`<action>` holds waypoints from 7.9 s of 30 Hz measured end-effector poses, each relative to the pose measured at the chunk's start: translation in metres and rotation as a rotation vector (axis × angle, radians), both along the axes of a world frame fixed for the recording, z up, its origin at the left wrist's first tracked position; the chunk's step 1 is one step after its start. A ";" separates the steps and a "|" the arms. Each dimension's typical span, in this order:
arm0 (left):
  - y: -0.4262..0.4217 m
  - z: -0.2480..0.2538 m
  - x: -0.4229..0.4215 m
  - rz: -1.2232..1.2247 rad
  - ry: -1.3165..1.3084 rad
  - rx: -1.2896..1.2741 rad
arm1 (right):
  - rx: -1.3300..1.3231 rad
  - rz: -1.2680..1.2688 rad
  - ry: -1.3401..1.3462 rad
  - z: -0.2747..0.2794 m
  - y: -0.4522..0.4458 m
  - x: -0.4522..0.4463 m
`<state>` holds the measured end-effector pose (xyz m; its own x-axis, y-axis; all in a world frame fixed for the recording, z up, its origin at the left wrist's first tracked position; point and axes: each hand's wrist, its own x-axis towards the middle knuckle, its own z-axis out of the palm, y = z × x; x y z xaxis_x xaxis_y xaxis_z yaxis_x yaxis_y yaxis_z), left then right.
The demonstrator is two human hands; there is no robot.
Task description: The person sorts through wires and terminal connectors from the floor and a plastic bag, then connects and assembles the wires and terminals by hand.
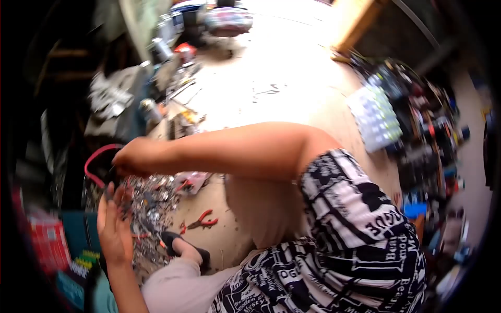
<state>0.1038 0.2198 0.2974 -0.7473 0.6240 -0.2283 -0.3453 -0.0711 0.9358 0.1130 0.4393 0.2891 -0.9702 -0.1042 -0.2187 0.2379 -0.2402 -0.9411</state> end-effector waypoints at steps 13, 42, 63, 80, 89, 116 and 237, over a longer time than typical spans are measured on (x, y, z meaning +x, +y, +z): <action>0.002 -0.008 -0.006 0.280 -0.052 0.060 | 0.073 0.269 0.088 0.003 -0.019 0.003; -0.017 -0.006 0.007 -0.167 0.058 -0.360 | 0.592 0.518 0.064 0.013 -0.015 0.025; -0.004 0.011 0.027 0.017 -0.323 -0.048 | 0.898 0.486 0.393 0.033 -0.040 0.050; -0.019 0.007 0.036 -0.275 0.314 -0.444 | 1.055 0.520 0.534 0.045 -0.034 0.076; -0.032 0.039 0.082 -0.581 0.956 -0.572 | 0.882 0.820 0.688 0.042 -0.028 0.111; -0.065 -0.005 0.040 -0.803 0.902 -0.289 | 0.569 0.983 0.419 0.029 0.016 0.082; 0.007 0.011 0.034 -0.161 0.471 -0.496 | 0.796 0.692 0.034 0.001 -0.016 0.054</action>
